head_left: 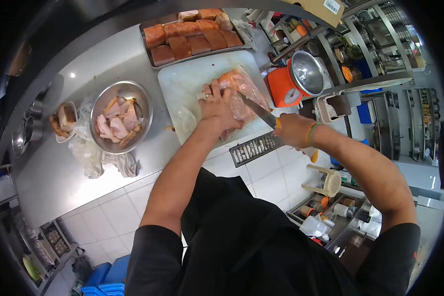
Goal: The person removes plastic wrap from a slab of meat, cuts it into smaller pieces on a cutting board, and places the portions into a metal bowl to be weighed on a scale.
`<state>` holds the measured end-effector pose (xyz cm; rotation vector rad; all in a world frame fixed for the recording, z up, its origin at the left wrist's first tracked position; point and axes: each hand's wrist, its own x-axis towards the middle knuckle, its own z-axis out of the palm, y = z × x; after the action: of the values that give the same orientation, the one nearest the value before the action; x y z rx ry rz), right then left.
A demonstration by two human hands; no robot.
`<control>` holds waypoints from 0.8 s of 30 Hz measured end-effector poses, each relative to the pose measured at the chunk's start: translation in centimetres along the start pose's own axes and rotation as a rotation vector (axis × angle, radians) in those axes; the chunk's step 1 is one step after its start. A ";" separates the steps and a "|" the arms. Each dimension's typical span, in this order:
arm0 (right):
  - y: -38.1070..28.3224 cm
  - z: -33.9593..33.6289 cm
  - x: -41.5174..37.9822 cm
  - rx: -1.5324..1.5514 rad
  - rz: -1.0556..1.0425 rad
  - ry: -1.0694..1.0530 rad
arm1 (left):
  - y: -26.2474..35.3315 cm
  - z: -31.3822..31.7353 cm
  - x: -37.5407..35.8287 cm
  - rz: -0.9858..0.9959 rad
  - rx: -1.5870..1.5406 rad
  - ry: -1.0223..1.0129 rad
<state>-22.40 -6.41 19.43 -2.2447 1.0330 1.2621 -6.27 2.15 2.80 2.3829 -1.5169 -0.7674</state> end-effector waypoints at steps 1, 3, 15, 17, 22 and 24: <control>-0.9 0.0 -0.6 0.103 0.096 -0.011 | 0.0 0.1 0.0 0.004 -0.007 -0.003; 1.5 4.8 2.5 0.049 -0.027 0.228 | -0.6 0.2 -0.2 -0.017 -0.017 0.009; 0.5 0.4 -4.6 -0.082 0.016 0.030 | 0.9 0.2 -0.1 -0.039 0.095 0.014; 0.1 -0.8 -4.0 -0.023 0.102 -0.029 | 0.3 -0.2 0.3 -0.031 0.100 0.014; 0.5 -1.5 -2.1 0.040 0.083 -0.027 | -0.6 1.0 0.4 0.030 -0.022 0.118; 0.8 0.7 -0.9 0.038 0.067 0.016 | -0.8 0.8 0.2 0.014 -0.024 0.101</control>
<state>-23.63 -6.15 19.83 -2.2124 1.1369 1.2423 -6.00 2.40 1.70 2.3526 -1.4748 -0.6480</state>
